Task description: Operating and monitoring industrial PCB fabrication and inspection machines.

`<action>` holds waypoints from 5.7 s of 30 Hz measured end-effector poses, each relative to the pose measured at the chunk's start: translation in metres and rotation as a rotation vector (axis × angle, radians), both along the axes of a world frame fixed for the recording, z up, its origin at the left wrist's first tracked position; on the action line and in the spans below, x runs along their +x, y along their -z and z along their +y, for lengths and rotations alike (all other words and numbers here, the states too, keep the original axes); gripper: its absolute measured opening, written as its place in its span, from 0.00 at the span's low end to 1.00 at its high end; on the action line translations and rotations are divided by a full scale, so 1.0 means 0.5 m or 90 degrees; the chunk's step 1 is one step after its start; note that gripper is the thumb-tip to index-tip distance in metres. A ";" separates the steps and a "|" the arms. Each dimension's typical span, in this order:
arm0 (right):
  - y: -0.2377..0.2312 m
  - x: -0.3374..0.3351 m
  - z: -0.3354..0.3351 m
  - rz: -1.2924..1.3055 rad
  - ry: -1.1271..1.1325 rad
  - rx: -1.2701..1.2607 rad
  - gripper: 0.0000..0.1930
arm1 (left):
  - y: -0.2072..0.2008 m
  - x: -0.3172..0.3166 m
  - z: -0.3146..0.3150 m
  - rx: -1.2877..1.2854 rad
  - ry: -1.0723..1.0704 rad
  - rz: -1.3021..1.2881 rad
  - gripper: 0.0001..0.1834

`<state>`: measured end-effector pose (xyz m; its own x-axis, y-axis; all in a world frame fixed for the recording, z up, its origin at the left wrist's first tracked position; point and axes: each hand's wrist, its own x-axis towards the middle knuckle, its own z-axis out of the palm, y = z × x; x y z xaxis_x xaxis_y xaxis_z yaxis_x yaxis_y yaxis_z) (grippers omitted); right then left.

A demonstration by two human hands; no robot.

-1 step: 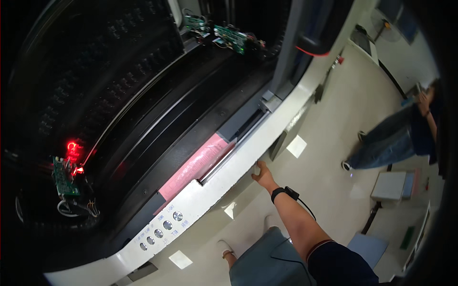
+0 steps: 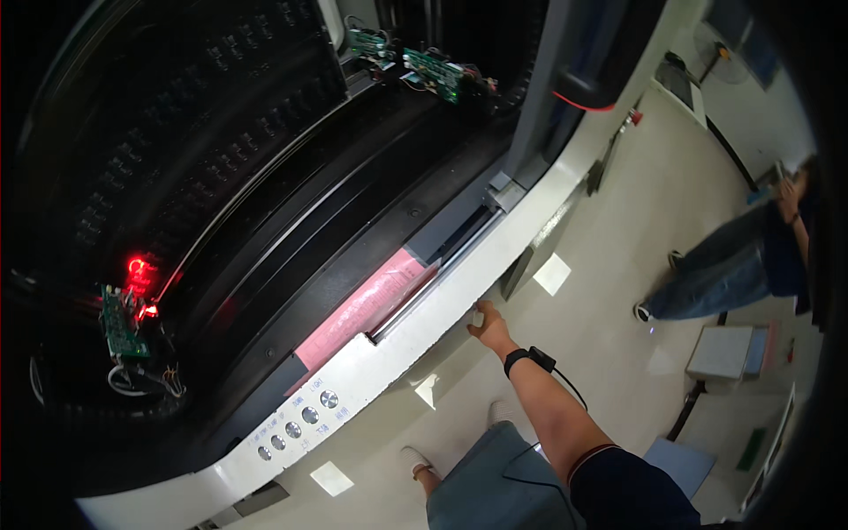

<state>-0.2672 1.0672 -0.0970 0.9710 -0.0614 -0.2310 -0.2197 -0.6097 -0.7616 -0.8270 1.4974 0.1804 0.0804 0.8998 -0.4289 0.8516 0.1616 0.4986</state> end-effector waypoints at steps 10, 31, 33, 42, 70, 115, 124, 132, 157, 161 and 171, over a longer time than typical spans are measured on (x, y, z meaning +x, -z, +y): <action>-0.041 -0.170 -0.027 -0.098 -0.744 -0.352 0.08 | -0.006 -0.174 -0.371 -0.287 -0.231 0.019 0.28; -0.786 -0.517 -0.437 0.290 -0.189 0.455 0.15 | 0.028 0.071 -0.368 -0.488 0.066 -0.659 0.14; -0.781 -0.518 -0.446 0.168 -0.219 0.414 0.12 | -0.033 0.077 -0.349 -0.458 0.124 -0.700 0.15; -0.782 -0.404 -0.414 -0.001 -0.177 0.368 0.07 | -0.220 0.128 -0.237 0.185 0.704 -0.471 0.06; -1.017 -0.517 -0.410 -0.309 -0.418 0.130 0.10 | -0.028 0.027 -0.259 -0.119 0.391 -0.325 0.21; -0.953 -0.552 -0.438 0.099 -0.108 0.574 0.14 | -0.378 0.054 -0.308 -0.607 0.070 -0.786 0.21; -1.037 -0.524 -0.422 0.102 -0.103 0.580 0.15 | -0.423 0.091 -0.313 -0.625 0.099 -0.854 0.24; -1.054 -0.542 -0.415 0.076 -0.106 0.606 0.14 | -0.422 0.087 -0.305 -0.607 0.111 -0.866 0.25; -0.853 -0.471 -0.337 -0.215 -0.367 0.096 0.09 | 0.012 -0.176 -0.317 -0.394 0.294 -0.270 0.27; -0.720 -0.439 -0.202 -0.319 -0.447 -0.061 0.12 | 0.164 -0.321 -0.360 -0.506 0.088 -0.149 0.28; -0.298 -0.229 0.041 -0.125 -0.696 -0.211 0.07 | 0.311 -0.414 -0.586 -0.549 -0.137 -0.189 0.28</action>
